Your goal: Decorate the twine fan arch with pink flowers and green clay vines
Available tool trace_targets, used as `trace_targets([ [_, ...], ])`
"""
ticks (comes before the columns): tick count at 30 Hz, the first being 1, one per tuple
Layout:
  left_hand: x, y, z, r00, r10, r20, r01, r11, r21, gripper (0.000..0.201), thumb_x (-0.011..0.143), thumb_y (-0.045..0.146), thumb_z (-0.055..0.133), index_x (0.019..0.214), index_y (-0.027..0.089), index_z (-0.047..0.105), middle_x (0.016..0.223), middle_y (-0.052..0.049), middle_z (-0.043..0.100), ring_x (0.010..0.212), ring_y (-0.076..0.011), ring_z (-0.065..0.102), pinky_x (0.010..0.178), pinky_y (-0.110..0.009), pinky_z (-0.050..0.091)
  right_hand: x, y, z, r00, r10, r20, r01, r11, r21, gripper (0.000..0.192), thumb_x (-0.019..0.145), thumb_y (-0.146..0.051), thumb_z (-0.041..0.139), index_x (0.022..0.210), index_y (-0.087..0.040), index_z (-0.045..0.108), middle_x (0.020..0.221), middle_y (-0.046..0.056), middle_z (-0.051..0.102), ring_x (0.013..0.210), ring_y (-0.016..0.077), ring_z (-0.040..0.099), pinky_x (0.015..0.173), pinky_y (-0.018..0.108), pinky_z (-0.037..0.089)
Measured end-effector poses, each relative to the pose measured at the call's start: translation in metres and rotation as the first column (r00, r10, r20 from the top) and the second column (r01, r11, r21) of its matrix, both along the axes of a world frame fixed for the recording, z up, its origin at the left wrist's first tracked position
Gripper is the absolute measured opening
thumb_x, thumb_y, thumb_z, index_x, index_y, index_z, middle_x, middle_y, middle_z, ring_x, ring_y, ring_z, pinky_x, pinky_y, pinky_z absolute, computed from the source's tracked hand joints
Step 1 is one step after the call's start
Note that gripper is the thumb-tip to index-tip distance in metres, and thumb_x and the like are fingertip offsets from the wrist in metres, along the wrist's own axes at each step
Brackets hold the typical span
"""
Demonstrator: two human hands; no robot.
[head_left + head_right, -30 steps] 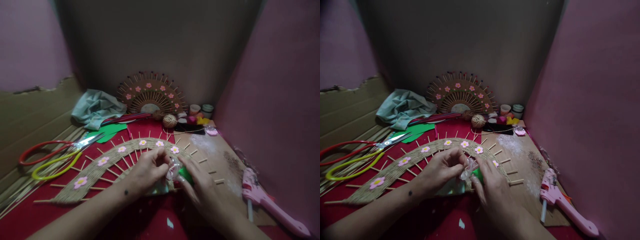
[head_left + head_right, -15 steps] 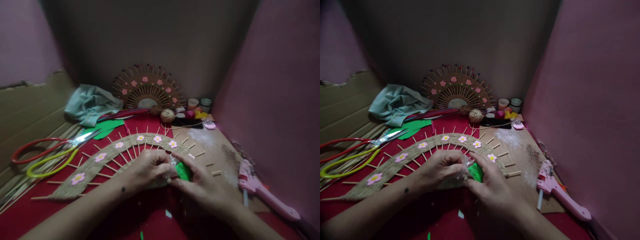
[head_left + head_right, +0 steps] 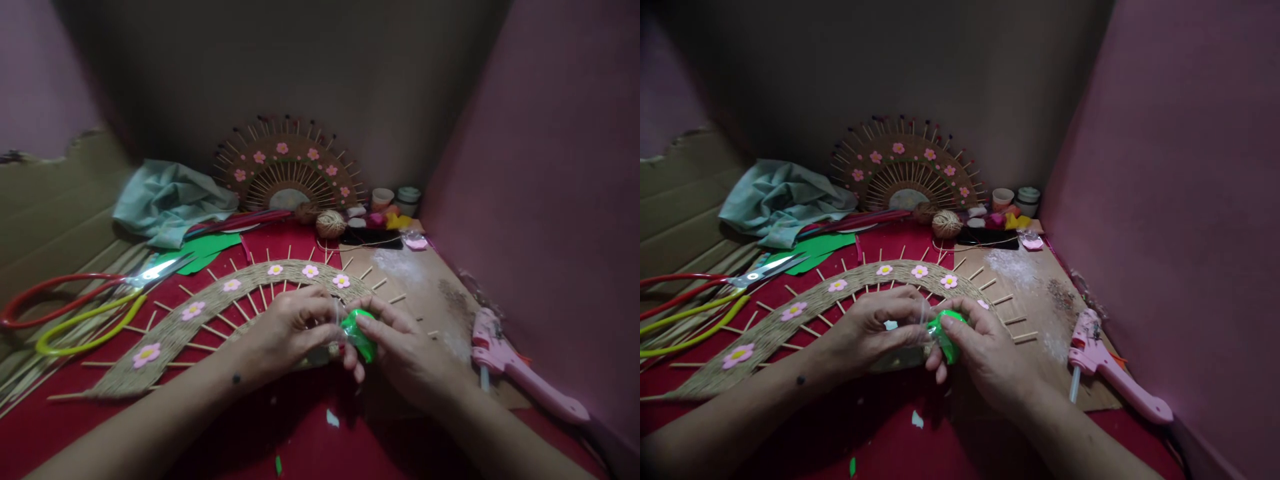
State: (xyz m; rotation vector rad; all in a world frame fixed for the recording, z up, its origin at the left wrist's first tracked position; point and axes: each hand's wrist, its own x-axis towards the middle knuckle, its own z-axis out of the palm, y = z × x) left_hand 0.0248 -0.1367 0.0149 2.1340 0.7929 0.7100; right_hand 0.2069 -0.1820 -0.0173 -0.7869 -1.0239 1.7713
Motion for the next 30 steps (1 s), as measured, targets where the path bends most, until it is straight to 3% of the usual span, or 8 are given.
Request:
trace_targets([
  [7,0.004,-0.002,-0.003,0.997,0.056,0.054,-0.053,0.997,-0.050,0.017,0.087,0.018,0.056,0.078,0.017,0.070,0.081,-0.001,0.062,0.076,-0.0115,0.059,0.071,-0.022,0.045,0.000,-0.001,0.004,1.000,-0.005,0.017,0.006,0.999,-0.032,0.023,0.085,-0.035,0.060,0.100,-0.021,0.049,0.066,0.001,0.068,0.053,0.0117,0.060,0.048,0.021,0.044],
  [12,0.004,-0.007,-0.007,0.999,0.041,0.024,-0.043,0.996,0.081,0.017,0.088,0.018,0.055,0.084,0.018,0.072,0.077,0.000,0.060,0.071,-0.0098,0.058,0.068,-0.020,0.044,-0.001,-0.003,0.000,0.999,0.006,0.041,-0.003,0.998,-0.065,0.023,0.085,-0.036,0.060,0.099,-0.022,0.049,0.063,0.000,0.066,0.048,0.0091,0.056,0.046,0.018,0.041],
  [16,0.006,-0.012,-0.004,0.998,0.051,0.030,-0.053,0.994,0.098,0.018,0.088,0.018,0.054,0.080,0.016,0.071,0.081,-0.002,0.059,0.074,-0.0105,0.057,0.069,-0.021,0.045,-0.005,-0.003,-0.002,0.998,-0.056,0.038,0.059,0.996,-0.073,0.026,0.081,-0.037,0.065,0.096,-0.021,0.050,0.060,-0.002,0.064,0.049,0.0092,0.056,0.045,0.018,0.043],
  [19,0.007,-0.011,0.000,0.997,0.059,0.059,-0.060,0.998,0.030,0.018,0.086,0.016,0.055,0.075,0.017,0.069,0.086,-0.002,0.059,0.080,-0.0119,0.057,0.076,-0.023,0.046,-0.007,-0.001,-0.001,0.991,-0.126,0.039,0.129,0.987,-0.095,0.028,0.078,-0.036,0.069,0.092,-0.021,0.050,0.060,-0.002,0.064,0.050,0.0098,0.058,0.044,0.017,0.044],
  [21,0.006,-0.008,0.003,0.995,0.031,0.098,-0.021,0.995,-0.101,0.018,0.085,0.016,0.055,0.072,0.017,0.067,0.092,-0.003,0.059,0.088,-0.0138,0.058,0.083,-0.025,0.046,-0.007,0.000,0.000,0.988,-0.149,0.037,0.152,0.982,-0.114,0.030,0.076,-0.035,0.071,0.091,-0.021,0.049,0.058,-0.002,0.064,0.048,0.0098,0.057,0.043,0.017,0.043],
  [25,0.002,0.002,0.006,0.988,0.000,0.154,0.053,0.939,-0.340,0.014,0.082,0.019,0.058,0.070,0.015,0.064,0.100,-0.004,0.059,0.093,-0.0162,0.059,0.086,-0.029,0.046,-0.005,0.003,0.003,0.986,-0.165,0.001,0.164,0.981,-0.105,0.029,0.073,-0.032,0.072,0.088,-0.020,0.051,0.056,-0.002,0.064,0.043,0.0094,0.055,0.040,0.017,0.041],
  [30,0.002,0.005,0.007,0.994,0.045,0.096,-0.018,0.965,-0.263,0.011,0.080,0.019,0.058,0.076,0.016,0.068,0.096,-0.003,0.060,0.093,-0.0161,0.058,0.087,-0.030,0.045,-0.004,0.004,0.002,0.987,-0.159,0.001,0.159,0.984,-0.083,0.026,0.075,-0.032,0.070,0.088,-0.019,0.052,0.057,0.000,0.065,0.045,0.0100,0.057,0.041,0.017,0.042],
])
